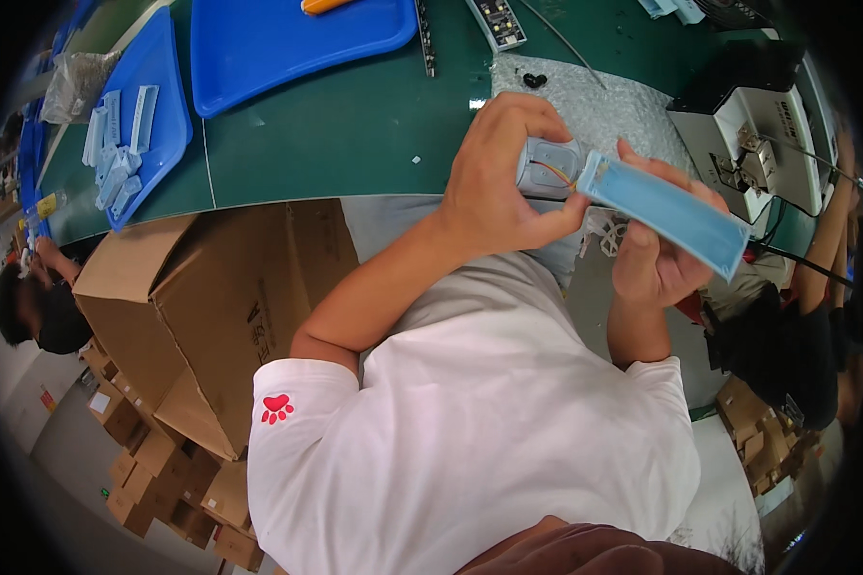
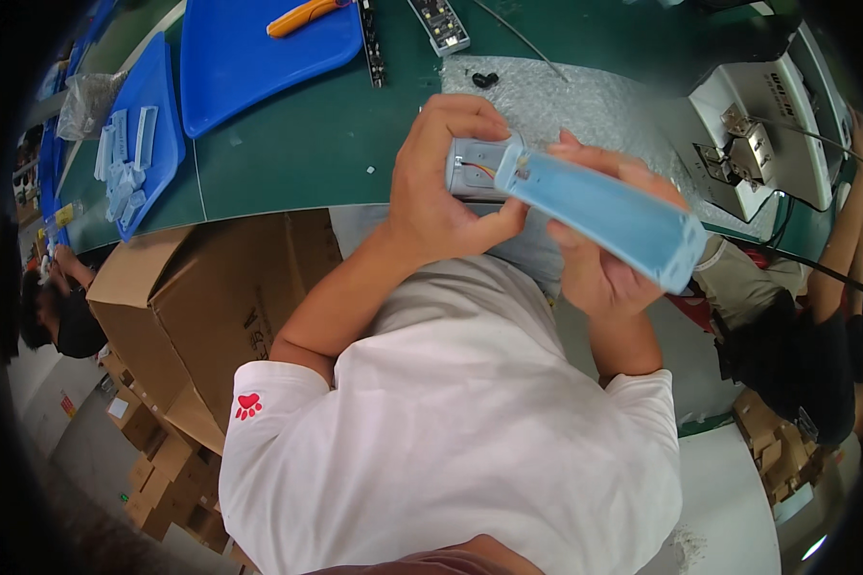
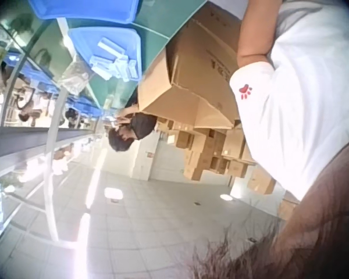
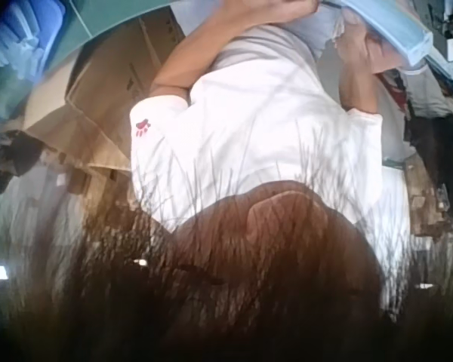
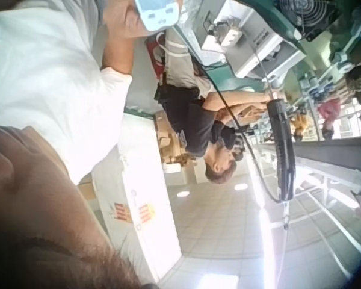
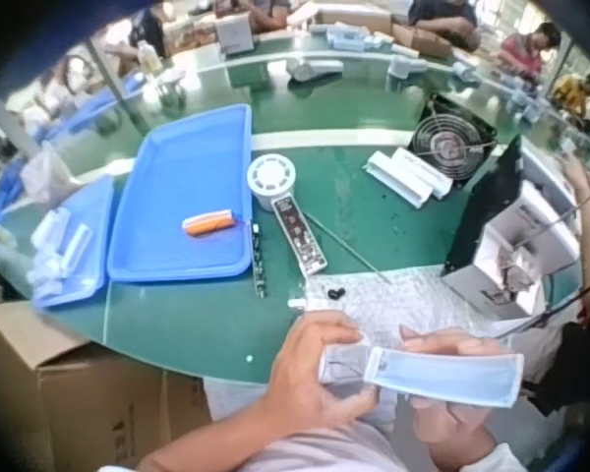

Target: The person assembles a small electronic device, likely a fan, by soldering wires to a circuit board and inserting the components into a plastic housing. They use a soldering iron and a utility knife to prepare and connect the parts, then secure the assembly with a screwdriver.

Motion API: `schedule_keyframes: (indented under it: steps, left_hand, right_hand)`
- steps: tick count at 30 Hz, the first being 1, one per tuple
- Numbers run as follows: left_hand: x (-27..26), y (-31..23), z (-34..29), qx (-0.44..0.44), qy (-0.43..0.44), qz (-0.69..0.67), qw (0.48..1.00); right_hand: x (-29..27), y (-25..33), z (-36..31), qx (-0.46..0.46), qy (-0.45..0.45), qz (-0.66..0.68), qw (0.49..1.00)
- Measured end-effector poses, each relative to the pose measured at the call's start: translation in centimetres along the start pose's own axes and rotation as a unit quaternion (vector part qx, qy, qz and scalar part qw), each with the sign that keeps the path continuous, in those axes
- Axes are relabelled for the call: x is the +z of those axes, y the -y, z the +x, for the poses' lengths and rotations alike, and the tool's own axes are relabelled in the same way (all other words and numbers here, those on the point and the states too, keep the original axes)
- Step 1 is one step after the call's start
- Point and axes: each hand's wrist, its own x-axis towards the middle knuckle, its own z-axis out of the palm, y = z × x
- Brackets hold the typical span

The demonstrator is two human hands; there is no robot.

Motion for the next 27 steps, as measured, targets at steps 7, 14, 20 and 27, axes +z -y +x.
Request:
schedule_keyframes:
  steps: [7, 14, 20, 27]
  left_hand:
    - [-1.3, -0.6, 0.3, -0.009, 0.012, 0.009, 1.0]
    - [-7.8, -2.4, -3.6, -0.058, -0.042, 0.023, 0.997]
    - [-12.5, -1.7, -6.5, -0.081, -0.171, 0.042, 0.981]
    - [-14.7, -1.2, -6.9, -0.095, -0.256, -0.073, 0.959]
  right_hand:
    - [-0.3, -0.1, -0.6, 0.059, -0.006, 0.055, 0.997]
    - [1.0, -1.6, 1.0, 0.127, -0.075, 0.252, 0.957]
    - [7.1, -0.7, 4.4, 0.059, 0.299, -0.144, 0.941]
    - [9.6, -3.6, 3.0, 0.051, 0.336, -0.18, 0.923]
